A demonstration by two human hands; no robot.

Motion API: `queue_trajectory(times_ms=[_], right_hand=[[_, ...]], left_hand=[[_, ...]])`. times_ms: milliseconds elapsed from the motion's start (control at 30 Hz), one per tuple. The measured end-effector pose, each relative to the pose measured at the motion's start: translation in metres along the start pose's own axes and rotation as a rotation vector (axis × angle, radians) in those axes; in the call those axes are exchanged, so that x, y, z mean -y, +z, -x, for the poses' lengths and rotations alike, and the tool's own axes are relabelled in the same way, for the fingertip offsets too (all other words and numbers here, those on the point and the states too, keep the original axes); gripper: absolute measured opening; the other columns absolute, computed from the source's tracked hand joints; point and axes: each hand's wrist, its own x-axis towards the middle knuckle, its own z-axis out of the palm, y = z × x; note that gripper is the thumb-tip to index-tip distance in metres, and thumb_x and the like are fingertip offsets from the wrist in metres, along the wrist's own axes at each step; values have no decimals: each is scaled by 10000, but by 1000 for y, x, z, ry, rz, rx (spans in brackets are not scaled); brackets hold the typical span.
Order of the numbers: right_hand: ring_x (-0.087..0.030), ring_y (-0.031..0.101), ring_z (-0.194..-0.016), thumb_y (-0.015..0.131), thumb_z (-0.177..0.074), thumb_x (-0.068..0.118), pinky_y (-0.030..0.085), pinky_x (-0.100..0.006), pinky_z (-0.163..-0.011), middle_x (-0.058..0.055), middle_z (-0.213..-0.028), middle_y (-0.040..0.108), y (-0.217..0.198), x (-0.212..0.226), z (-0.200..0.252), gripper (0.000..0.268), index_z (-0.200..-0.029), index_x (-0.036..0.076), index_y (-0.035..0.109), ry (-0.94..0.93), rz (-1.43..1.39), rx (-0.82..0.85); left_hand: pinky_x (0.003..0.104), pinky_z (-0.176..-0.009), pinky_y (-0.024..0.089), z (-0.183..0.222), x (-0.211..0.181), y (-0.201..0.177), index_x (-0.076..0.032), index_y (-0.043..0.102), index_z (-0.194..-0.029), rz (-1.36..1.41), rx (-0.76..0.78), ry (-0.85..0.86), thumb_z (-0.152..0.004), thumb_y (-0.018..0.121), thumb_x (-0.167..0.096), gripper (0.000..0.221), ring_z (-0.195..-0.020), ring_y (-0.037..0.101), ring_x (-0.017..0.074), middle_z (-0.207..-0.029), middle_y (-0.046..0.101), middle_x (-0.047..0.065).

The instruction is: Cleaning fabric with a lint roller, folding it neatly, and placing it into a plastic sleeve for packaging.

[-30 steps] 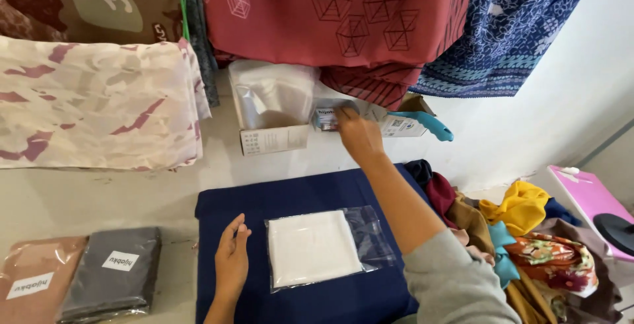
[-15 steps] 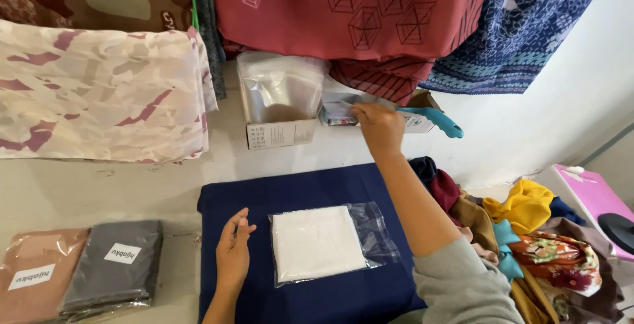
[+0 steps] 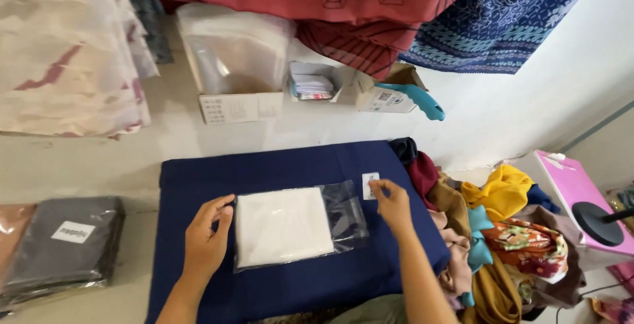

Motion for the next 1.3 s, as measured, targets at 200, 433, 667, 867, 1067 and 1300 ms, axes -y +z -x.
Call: queue_trajectory(times_ms=[200,433,667,867,1067,1300], right_hand=[[-116,483,-510,720,-834,-53,393,-231,-469,-120,-887,751,1,-24,-3,381,-1204,38,700,165,-155,18],[-104,409,-459,733,-810,-78,299,-219,-404,-198,-819,727,6,-6,9,481,-1278,-21,637,353,-245,241],[-43,330,-389,647,-872,-92,200,-183,-325,-36,-606,520,7,-27,0,355,-1207,11,595,404,-712,342],[-48,334,-389,670,-855,-96,195,-199,-335,-34,-588,528,11,-21,8,376,-1187,61,587,344,-644,316],[-77,378,-407,680,-870,-78,266,-223,-368,-87,-663,592,16,-24,13,295,-1141,29,634,312,-427,342],[-82,434,-447,618,-954,-17,377,-215,-432,-83,-854,689,22,-37,5,139,-1035,-36,728,235,-342,417]], left_hand=[[276,-888,529,4,5,13,-53,731,-1149,-129,28,101,-960,618,-199,264,-1026,705,182,-1180,735,47],[295,-930,518,11,7,25,-121,751,-1141,-289,95,194,-934,660,-245,259,-1059,670,163,-1188,728,5],[314,-956,479,16,1,28,-138,754,-1113,-334,129,322,-928,666,-230,224,-1085,652,159,-1200,723,-12],[315,-944,487,22,-12,38,-141,755,-1085,-358,123,452,-897,703,-172,197,-1040,670,148,-1158,722,-17],[358,-1034,446,27,-20,46,-152,752,-1111,-436,147,582,-914,684,-245,229,-1185,623,185,-1223,698,-4],[462,-1128,348,25,-24,87,-154,710,-1229,-495,341,570,-940,646,-317,338,-1396,449,287,-1438,581,44]])
